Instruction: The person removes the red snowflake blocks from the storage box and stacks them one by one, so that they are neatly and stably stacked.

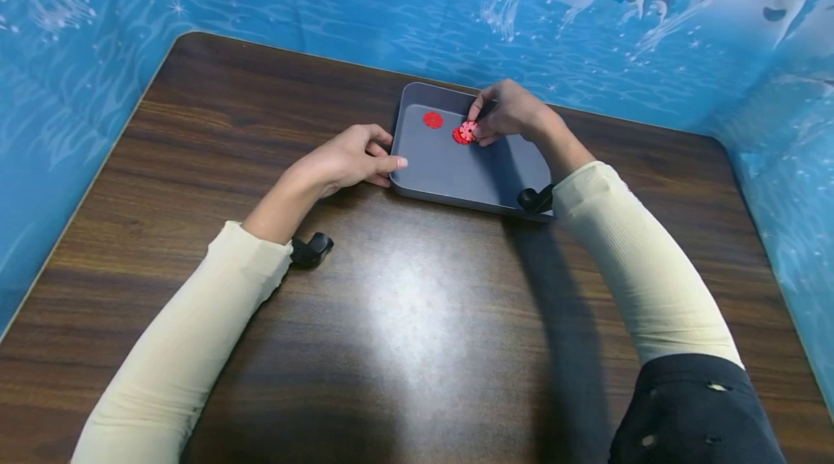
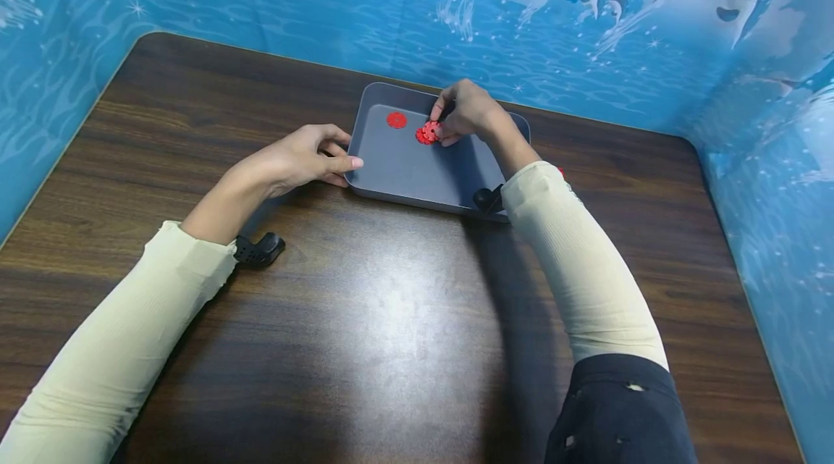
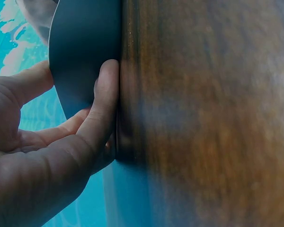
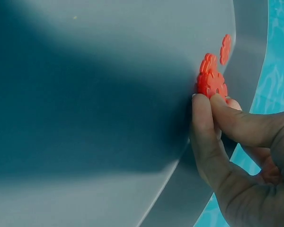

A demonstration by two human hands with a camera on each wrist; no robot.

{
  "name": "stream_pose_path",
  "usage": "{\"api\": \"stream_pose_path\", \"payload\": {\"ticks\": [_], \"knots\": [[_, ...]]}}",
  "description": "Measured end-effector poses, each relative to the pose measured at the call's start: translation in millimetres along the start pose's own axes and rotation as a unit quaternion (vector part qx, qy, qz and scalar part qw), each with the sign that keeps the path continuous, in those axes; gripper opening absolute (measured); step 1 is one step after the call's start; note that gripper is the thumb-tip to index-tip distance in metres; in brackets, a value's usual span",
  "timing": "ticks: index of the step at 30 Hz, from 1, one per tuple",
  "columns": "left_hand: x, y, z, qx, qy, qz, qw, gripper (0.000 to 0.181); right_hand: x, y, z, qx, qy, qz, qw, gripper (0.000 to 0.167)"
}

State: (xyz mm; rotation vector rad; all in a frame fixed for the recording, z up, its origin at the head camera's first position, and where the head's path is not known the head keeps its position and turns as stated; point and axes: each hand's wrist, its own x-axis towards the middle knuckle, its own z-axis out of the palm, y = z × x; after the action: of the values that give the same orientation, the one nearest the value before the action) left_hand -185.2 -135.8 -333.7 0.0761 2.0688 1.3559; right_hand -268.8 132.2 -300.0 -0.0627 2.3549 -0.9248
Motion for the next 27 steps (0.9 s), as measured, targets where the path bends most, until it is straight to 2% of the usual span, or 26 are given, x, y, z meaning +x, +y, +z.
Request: {"api": "stream_pose_path", "payload": {"ticks": [10,20,27], "knots": [[-0.4,-1.4,-0.2,-0.008,-0.004,0.002,1.0,0.072,-7.5,10.4,-13.2,0.04,-0.001,0.024,0.9989,0.023],[-2.9,-2.1,-1.4,-0.012,-0.007,0.007,0.9999,0.071,-24.4,20.4,-42.1,0.001,0.012,0.045,0.9989,0.024],[-1.9,0.2,0.2,-0.009,-0.008,0.009,0.9999,0.071,-38.6,39.6,-70.8,-0.003,0.011,0.065,0.9978,0.024]]}}
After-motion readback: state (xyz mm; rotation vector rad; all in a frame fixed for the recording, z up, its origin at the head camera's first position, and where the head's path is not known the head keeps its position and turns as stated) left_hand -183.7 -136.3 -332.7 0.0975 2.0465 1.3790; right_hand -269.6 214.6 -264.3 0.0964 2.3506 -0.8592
